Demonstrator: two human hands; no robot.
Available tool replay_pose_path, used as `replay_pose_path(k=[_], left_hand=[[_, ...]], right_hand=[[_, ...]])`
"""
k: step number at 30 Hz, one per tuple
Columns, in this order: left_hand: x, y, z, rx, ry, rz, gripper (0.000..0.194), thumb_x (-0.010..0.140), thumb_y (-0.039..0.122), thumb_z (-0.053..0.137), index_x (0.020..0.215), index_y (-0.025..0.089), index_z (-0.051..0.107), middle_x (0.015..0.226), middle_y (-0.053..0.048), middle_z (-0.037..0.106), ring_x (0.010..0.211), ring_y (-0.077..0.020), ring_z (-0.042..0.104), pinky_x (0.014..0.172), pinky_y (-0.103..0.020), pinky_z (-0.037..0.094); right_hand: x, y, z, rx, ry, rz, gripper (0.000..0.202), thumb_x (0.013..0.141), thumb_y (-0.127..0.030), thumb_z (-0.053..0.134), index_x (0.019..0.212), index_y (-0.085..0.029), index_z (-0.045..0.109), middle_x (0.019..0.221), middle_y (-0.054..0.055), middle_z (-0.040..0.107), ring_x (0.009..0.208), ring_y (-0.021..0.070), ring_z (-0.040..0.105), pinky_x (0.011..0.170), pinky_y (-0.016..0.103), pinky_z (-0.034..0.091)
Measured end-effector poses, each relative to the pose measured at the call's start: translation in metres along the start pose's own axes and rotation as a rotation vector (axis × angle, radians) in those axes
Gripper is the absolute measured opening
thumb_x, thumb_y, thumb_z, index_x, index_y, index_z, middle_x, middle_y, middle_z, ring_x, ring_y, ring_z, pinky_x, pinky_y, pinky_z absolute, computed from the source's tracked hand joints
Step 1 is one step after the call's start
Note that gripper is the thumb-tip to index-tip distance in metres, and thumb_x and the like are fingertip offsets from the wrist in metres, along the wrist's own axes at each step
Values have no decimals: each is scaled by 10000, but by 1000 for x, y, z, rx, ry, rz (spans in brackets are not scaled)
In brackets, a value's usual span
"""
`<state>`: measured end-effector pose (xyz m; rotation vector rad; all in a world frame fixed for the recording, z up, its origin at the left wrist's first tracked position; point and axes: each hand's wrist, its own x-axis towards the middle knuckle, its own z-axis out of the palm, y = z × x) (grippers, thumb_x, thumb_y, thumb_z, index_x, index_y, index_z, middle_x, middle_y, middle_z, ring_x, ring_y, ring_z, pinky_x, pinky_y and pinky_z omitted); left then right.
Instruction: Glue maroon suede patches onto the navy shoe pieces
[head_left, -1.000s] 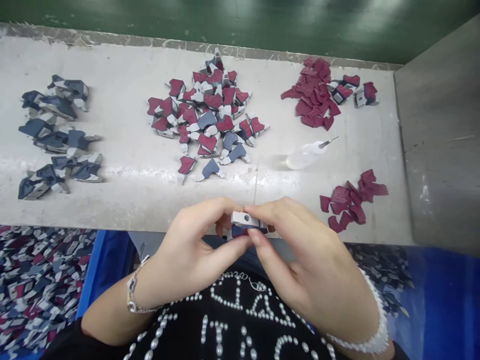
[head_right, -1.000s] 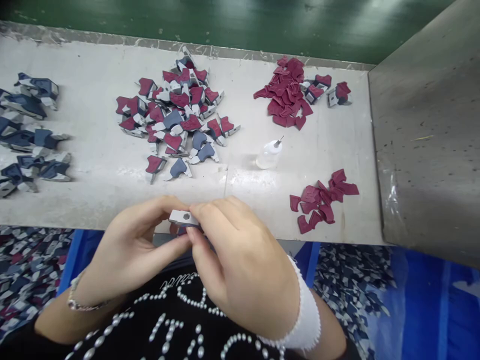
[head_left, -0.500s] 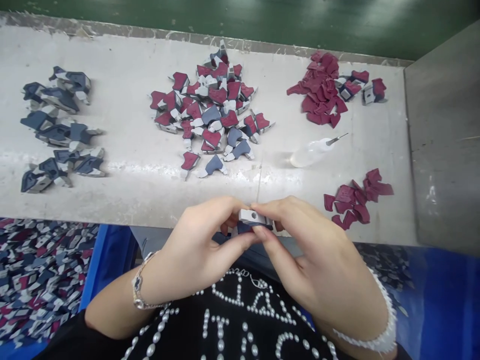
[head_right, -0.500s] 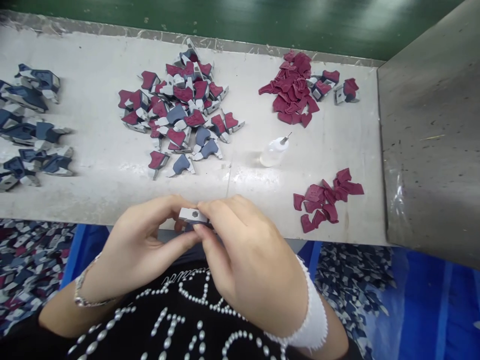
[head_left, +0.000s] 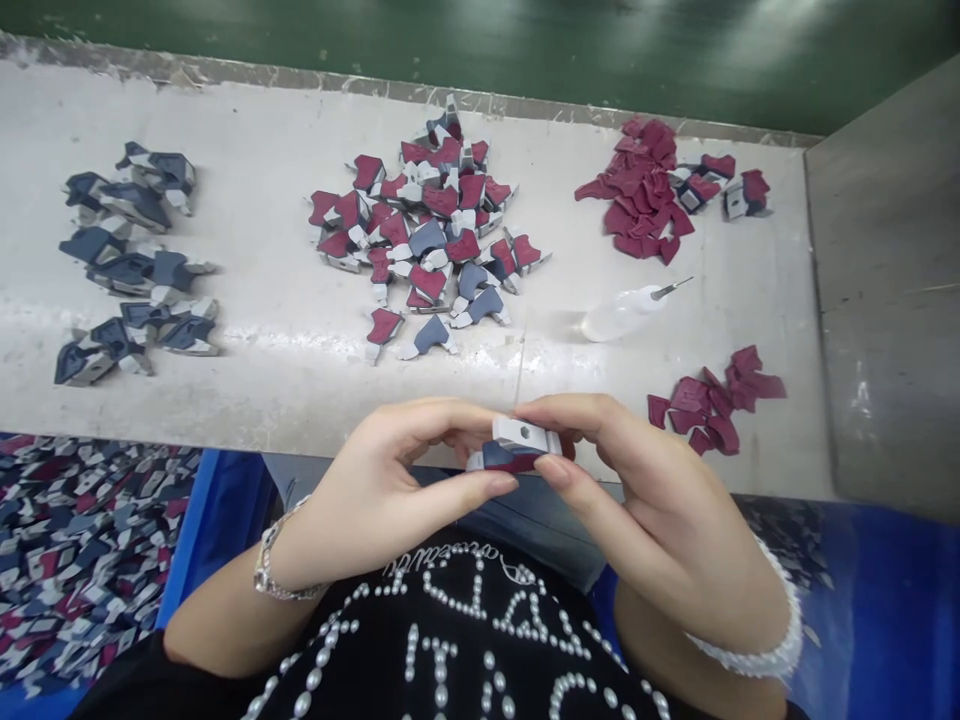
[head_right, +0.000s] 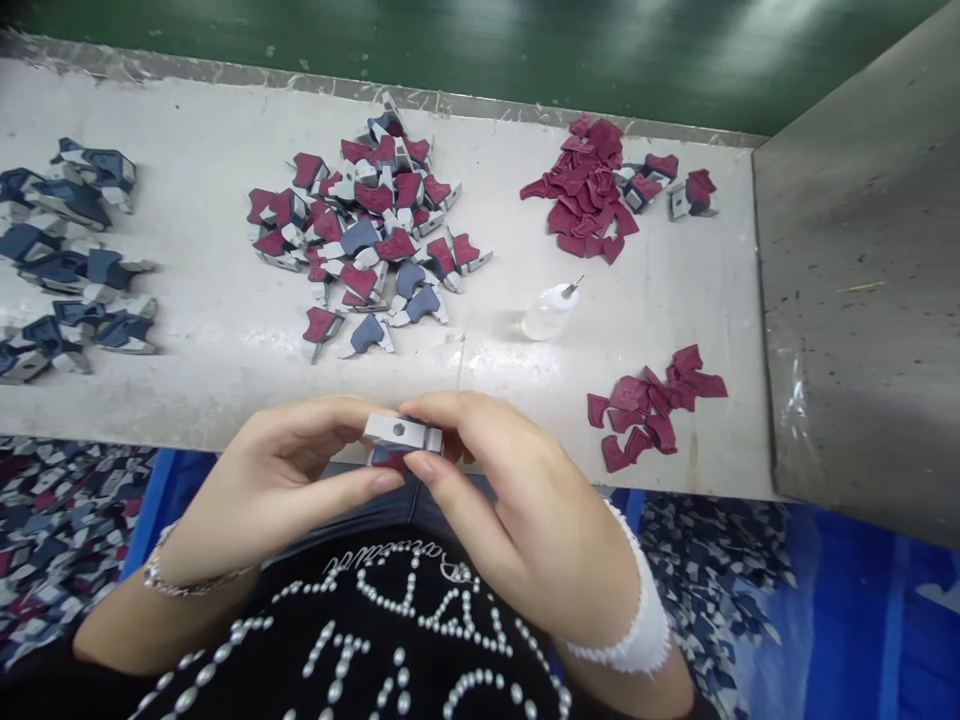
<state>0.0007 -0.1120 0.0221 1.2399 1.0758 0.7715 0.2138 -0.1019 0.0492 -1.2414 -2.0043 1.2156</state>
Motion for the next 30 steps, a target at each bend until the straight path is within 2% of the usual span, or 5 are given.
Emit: replay_pose_path(k=[9,17,24,27,30], left_hand=[[7,-15,-2,-480,-135,-268,166,797,182,823,943,212,750,899,-23,780,826,-147,742,786,-238,608],[16,-28,-5,-716,-281,-417,197,858,374,758,915,187,781,809,-86,776,736,-182,750,677,-252,607],[18,-24,-4,-725,-271,-402,142,845,284,780,948,186,787,843,-61,768,774,-142,739,721,-199,595],[12,-19,-1,-562,-199,-319,85,877,222,751,958,200,765,862,-32,771,822,-115,733,796,-187,582],[11,-14,-4,-332,-100,-236,162,886,273,743,1030,198,739,941,-55,787,879,-170,757,845,-282,621]], right_hand=[[8,1,3,160,-90,-11,216,976,-138,565,1179,-196,612,988,10,709,840,124,646,740,238,517],[13,7,8,448,-70,248,186,1028,-300,545,1203,-250,504,729,-43,647,670,147,634,601,275,487],[15,8,12,479,-76,280,69,1020,-286,549,1074,-245,535,787,-21,717,673,139,653,608,273,478],[16,8,13,351,-75,255,95,985,-213,563,1066,-250,531,742,-36,688,638,133,627,566,257,441],[16,7,10,229,-50,226,201,963,-210,575,1149,-262,521,738,-44,641,637,141,606,578,267,460]])
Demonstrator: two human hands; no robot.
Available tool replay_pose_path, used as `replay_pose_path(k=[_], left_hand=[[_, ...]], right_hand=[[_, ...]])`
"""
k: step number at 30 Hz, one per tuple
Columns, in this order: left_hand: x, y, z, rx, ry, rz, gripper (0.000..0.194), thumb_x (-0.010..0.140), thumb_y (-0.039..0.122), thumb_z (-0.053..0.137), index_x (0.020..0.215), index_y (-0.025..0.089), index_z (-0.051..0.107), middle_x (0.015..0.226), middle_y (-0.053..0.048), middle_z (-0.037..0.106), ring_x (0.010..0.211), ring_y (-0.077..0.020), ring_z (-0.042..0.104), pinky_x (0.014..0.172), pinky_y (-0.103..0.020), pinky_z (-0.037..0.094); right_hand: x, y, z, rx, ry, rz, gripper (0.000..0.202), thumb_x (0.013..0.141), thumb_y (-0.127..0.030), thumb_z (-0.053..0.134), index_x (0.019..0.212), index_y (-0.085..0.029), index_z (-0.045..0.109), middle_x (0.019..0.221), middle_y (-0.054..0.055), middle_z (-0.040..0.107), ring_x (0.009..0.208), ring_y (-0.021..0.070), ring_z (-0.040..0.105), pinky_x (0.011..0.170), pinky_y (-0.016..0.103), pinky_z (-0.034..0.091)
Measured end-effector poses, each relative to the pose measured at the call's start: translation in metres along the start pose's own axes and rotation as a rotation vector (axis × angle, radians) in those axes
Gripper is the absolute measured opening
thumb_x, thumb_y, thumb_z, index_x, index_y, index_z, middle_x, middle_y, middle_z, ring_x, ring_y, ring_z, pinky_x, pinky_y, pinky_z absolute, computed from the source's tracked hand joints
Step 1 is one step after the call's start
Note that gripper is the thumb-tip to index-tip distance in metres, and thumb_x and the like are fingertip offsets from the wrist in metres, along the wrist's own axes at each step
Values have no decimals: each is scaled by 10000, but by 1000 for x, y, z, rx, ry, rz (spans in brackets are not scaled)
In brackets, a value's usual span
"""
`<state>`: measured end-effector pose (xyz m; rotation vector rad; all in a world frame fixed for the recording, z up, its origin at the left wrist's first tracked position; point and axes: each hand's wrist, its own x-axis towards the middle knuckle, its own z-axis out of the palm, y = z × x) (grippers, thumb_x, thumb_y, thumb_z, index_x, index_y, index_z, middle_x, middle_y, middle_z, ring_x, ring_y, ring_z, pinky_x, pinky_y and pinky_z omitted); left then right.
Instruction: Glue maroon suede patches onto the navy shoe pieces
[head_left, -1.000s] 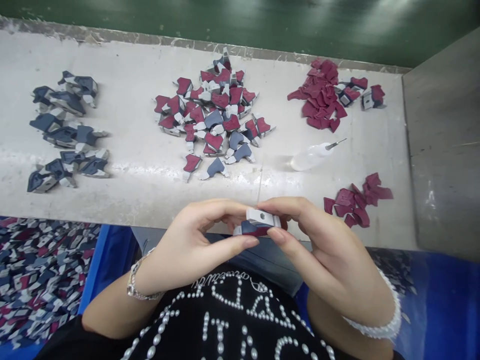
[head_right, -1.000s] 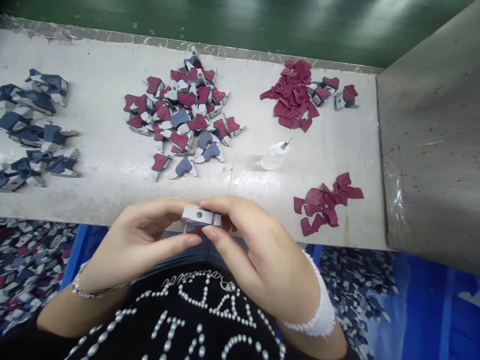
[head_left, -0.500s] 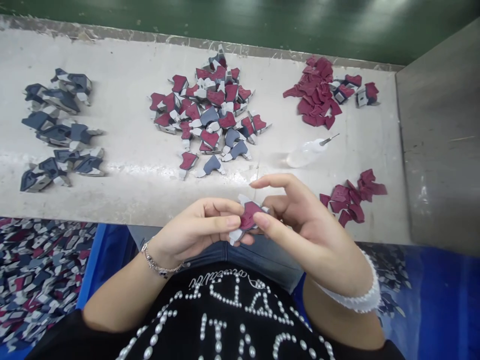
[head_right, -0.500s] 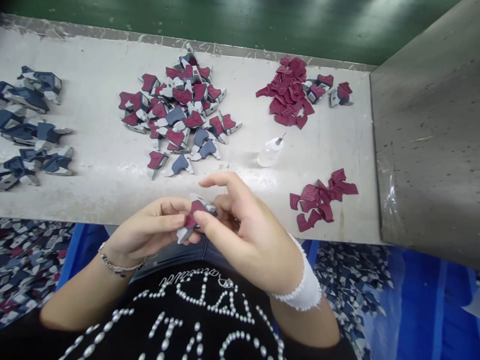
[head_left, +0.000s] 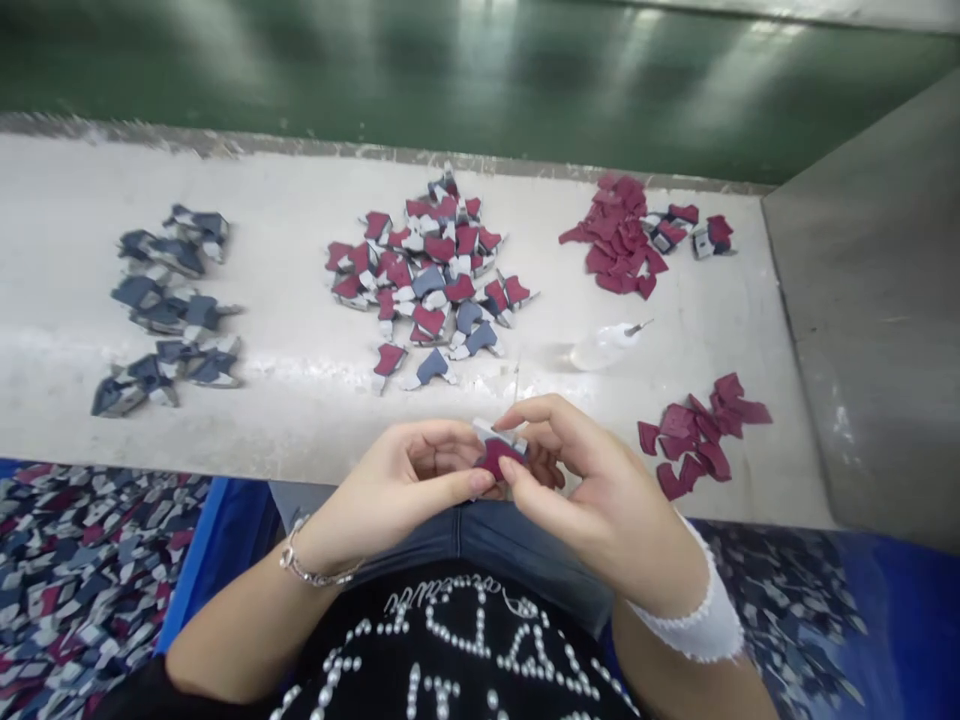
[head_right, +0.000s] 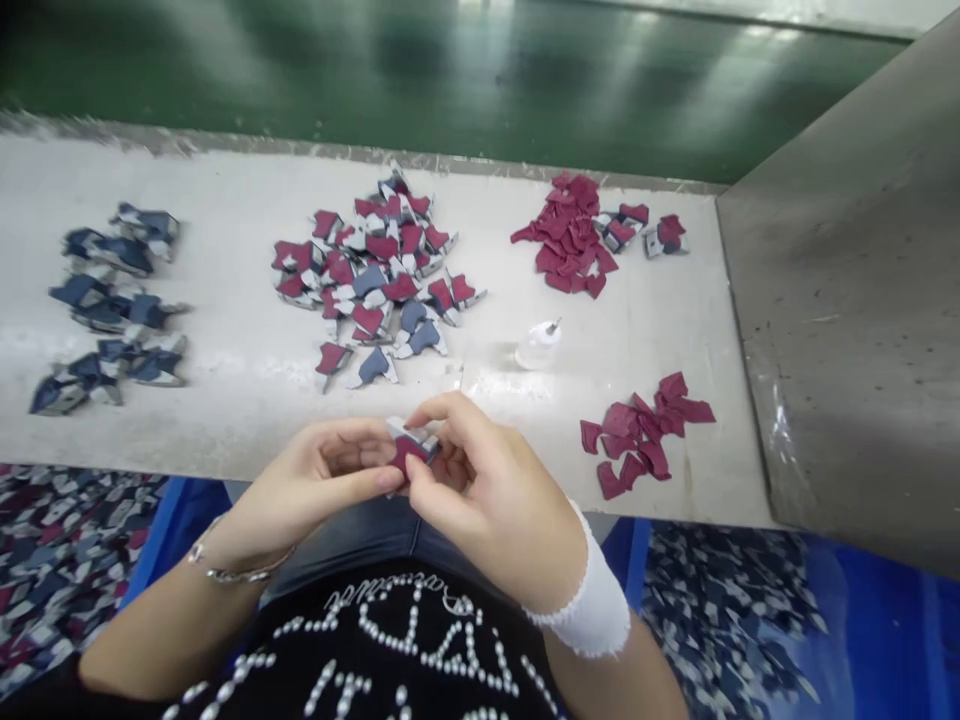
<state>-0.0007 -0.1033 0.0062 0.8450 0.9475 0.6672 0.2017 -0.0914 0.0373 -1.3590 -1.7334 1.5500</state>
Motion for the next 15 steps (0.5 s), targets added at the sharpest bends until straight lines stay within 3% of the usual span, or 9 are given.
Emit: replay_pose_path(k=[2,4,7,9,11,13,15], left_hand=[[6,7,-7,200,157,126,218,880,323,743,1049,187,721,973,-73,788,899,-209,765,837,-333,641],[21,17,-19,511,385,293,271,901,361,709,1103,180,697,1022,-90,784,932,-227,764,838,-354,645],[45,42,-42,934,612,409,374,947,386,628,1255,174,637,1157,-120,754,1012,-244,744,899,-385,620],[50,59,-60,1058,704,401,364,971,383,571,1274,190,629,1262,-116,708,1122,-254,696,999,-406,562],[40,70,-81,1139,837,354,307,974,366,532,1196,198,662,1288,-116,677,1203,-291,635,1070,-453,491],[17,71,-103,1213,987,243,271,924,356,569,1089,175,686,1206,-156,679,1191,-369,610,1071,-541,449],[-10,62,-124,1243,1098,109,278,832,360,647,997,142,697,1102,-200,675,1136,-445,611,1023,-611,443]], right_hand=[[-2,-1,-5,11,44,-21,331,969,-280,593,1271,-277,456,803,-32,654,710,159,641,655,292,523],[-5,1,-12,15,108,-44,377,969,-362,608,1292,-285,430,855,-19,669,764,168,663,710,308,555],[-11,13,-27,-137,212,-26,212,963,-465,597,1016,-267,542,784,-21,641,712,172,646,656,300,542],[-11,27,-38,-282,300,36,318,938,-545,594,838,-251,525,683,-24,590,617,177,609,565,304,505],[-6,45,-49,-390,465,105,413,858,-643,630,835,-247,516,653,-10,583,574,205,604,518,336,492],[7,61,-58,-434,653,140,551,754,-700,688,1014,-233,555,811,67,656,669,277,651,556,415,531],[26,73,-63,-402,706,97,692,726,-677,715,1220,-228,536,1022,152,675,812,346,676,627,483,552]])
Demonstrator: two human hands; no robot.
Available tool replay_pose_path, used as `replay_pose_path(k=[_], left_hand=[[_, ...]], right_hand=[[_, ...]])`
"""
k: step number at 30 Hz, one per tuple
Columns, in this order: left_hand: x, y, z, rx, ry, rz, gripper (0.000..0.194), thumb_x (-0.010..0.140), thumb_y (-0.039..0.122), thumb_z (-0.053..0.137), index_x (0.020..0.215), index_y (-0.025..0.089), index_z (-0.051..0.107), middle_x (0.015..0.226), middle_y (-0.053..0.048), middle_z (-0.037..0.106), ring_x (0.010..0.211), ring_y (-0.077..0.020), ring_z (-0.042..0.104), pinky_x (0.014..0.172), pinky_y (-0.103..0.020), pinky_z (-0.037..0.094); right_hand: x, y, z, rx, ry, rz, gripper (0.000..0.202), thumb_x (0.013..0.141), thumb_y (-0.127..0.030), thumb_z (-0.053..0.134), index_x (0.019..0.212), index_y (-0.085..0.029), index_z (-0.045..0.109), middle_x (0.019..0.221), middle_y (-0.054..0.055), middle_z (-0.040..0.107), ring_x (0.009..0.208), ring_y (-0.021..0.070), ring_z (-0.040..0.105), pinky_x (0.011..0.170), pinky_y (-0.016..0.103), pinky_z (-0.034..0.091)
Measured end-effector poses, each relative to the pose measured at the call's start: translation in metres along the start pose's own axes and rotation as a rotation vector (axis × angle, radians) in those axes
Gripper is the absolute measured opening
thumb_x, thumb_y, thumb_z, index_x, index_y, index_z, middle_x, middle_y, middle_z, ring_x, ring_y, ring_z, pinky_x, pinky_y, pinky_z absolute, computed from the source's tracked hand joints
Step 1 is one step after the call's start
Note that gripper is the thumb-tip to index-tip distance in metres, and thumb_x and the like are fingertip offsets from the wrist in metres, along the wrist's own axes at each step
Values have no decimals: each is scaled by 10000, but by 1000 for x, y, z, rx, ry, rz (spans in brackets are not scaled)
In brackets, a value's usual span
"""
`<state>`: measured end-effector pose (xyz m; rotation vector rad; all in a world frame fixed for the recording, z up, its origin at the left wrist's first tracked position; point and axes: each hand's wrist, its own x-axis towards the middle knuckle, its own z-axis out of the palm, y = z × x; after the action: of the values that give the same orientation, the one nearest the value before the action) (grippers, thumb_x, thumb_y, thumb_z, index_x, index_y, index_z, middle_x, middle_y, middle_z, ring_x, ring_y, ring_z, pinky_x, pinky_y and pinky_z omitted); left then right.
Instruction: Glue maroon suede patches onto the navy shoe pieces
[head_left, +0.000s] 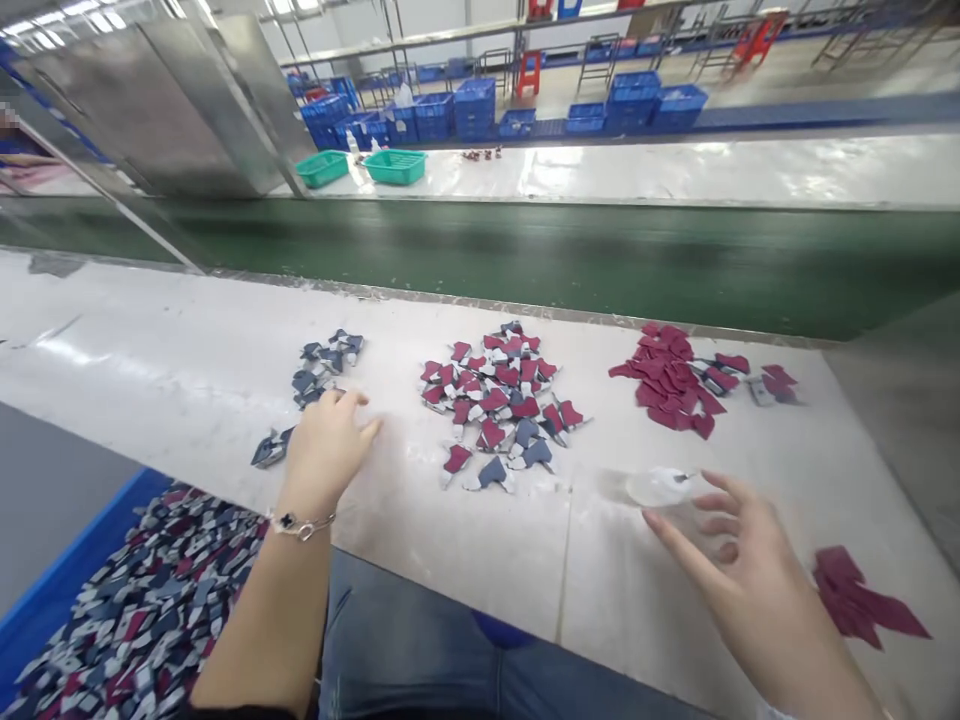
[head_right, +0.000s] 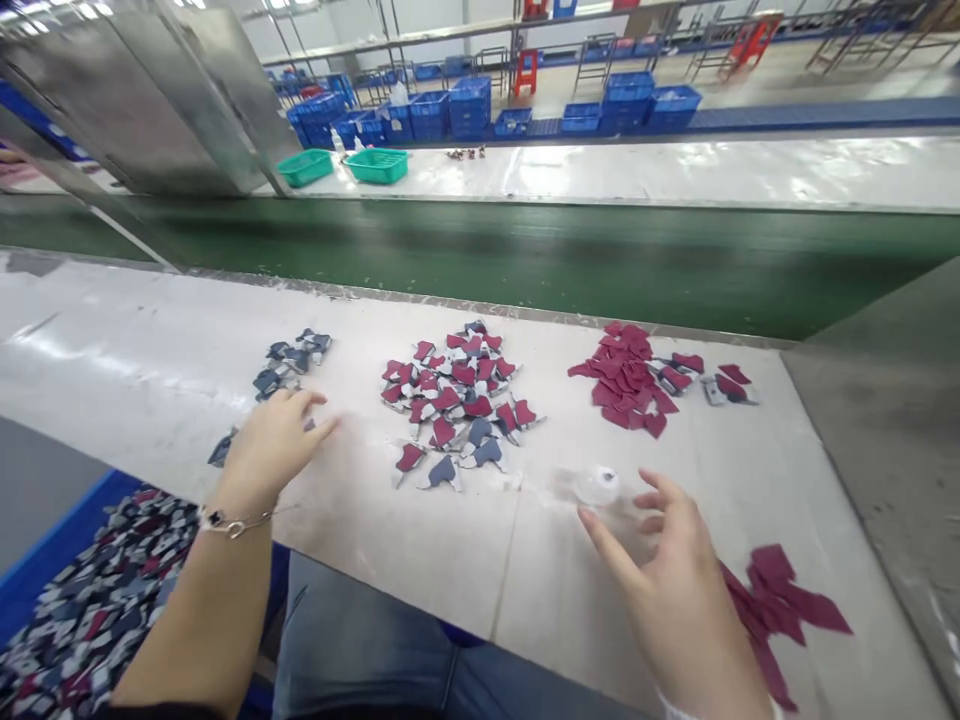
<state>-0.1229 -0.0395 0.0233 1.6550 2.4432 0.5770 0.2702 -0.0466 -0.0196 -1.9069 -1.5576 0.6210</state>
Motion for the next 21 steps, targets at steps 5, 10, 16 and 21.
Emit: replay_pose_path(k=[5,10,16,21], left_hand=[[-22,-52,-2,6,-33,-134,296,839,314,552,1044,131,661,1050,-208,669,1083,-445,637,971,-611,468],[-32,-32,7,-295,-139,-74,290,882,385,575,1065,162,602,1219,-188,653,1147,-360,642,996,-521,521],[-55,34,29,-892,-485,-3,416,950,436,604,1284,264,426,922,-27,686,862,-191,720,730,-303,626],[-80,69,52,-1305,-755,-59,502,837,292,793,1275,334,551,970,9,613,743,-108,689,695,-229,634]], right_hand=[[26,-6,23,134,-193,-111,418,791,-583,681,1010,-229,643,1023,129,721,928,362,688,796,510,545],[-1,-22,9,141,-185,-40,560,842,-625,643,1221,-235,512,1123,132,711,987,345,704,776,476,571],[-45,-48,-26,303,-120,-121,340,860,-447,713,1162,-309,643,1005,33,741,844,231,743,699,299,613],[-50,-51,-47,272,-232,-351,354,803,-300,795,1129,-382,682,981,-41,757,761,156,746,633,170,601]])
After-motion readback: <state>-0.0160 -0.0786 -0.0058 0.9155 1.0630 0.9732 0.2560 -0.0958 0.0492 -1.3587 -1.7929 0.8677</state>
